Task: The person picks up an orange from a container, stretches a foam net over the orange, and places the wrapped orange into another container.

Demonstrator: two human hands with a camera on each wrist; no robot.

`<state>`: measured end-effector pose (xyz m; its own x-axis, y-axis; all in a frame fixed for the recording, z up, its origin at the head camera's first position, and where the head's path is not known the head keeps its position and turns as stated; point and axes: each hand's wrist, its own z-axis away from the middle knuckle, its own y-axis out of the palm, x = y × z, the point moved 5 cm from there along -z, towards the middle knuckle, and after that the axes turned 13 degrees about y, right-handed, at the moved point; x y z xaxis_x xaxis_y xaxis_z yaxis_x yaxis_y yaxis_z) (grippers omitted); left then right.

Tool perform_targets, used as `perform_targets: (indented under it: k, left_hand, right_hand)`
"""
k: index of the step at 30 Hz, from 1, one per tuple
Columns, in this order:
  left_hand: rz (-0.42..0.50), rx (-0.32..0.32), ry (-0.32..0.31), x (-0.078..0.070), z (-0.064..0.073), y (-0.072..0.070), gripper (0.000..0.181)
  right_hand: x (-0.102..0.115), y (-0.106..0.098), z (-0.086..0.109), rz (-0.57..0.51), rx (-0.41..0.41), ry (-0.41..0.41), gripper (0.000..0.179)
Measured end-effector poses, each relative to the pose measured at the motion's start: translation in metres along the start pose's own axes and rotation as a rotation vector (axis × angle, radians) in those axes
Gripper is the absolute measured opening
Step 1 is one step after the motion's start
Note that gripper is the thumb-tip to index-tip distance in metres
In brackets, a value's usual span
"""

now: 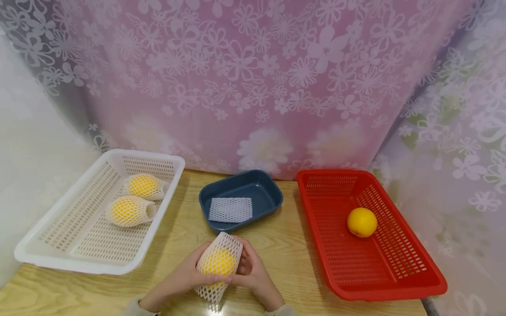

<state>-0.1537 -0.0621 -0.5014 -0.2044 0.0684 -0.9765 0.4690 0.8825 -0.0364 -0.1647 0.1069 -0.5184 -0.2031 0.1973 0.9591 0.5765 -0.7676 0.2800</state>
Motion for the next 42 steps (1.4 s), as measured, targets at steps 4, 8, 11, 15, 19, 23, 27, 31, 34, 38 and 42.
perform_targets:
  k: [4, 8, 11, 15, 19, 23, 27, 31, 34, 38, 42]
  left_hand:
    - [-0.103, 0.101, -0.053, -0.015, 0.011, -0.007, 0.059]
    - [-0.164, 0.173, -0.089, -0.031, 0.019, -0.012, 0.057]
    - [-0.185, 0.213, -0.120, -0.042, 0.024, -0.015, 0.060]
    - [-0.200, 0.259, -0.146, -0.053, 0.028, -0.018, 0.067]
    - [-0.196, 0.277, -0.160, -0.061, 0.030, -0.020, 0.073]
    - [-0.224, 0.247, -0.136, -0.069, 0.031, -0.024, 0.078]
    - [-0.150, 0.193, -0.119, -0.074, 0.032, -0.028, 0.070]
    - [-0.032, 0.137, -0.120, -0.077, 0.033, -0.030, 0.050]
    - [-0.019, 0.088, -0.106, -0.081, 0.033, -0.031, 0.040]
    - [-0.042, 0.040, -0.101, -0.085, 0.034, -0.033, 0.040]
    - [-0.063, 0.029, -0.096, -0.088, 0.036, -0.033, 0.042]
  right_hand:
    - [0.009, 0.015, 0.002, 0.090, 0.142, 0.022, 0.094]
    - [0.016, 0.029, 0.003, 0.165, 0.195, 0.067, 0.093]
    - [0.020, 0.037, 0.004, 0.188, 0.185, 0.112, 0.090]
    - [0.025, 0.046, 0.005, 0.220, 0.188, 0.083, 0.095]
    - [0.030, 0.053, 0.005, 0.254, 0.196, 0.022, 0.081]
    - [0.035, 0.057, 0.005, 0.227, 0.197, -0.031, 0.064]
    - [0.042, 0.057, 0.004, 0.174, 0.180, -0.093, 0.064]
    - [0.049, 0.057, 0.004, 0.151, 0.148, -0.147, 0.066]
    - [0.054, 0.060, 0.004, 0.120, 0.156, -0.143, 0.065]
    - [0.057, 0.065, 0.002, 0.120, 0.121, -0.087, 0.047]
    - [0.058, 0.066, 0.000, 0.175, -0.013, 0.011, 0.035]
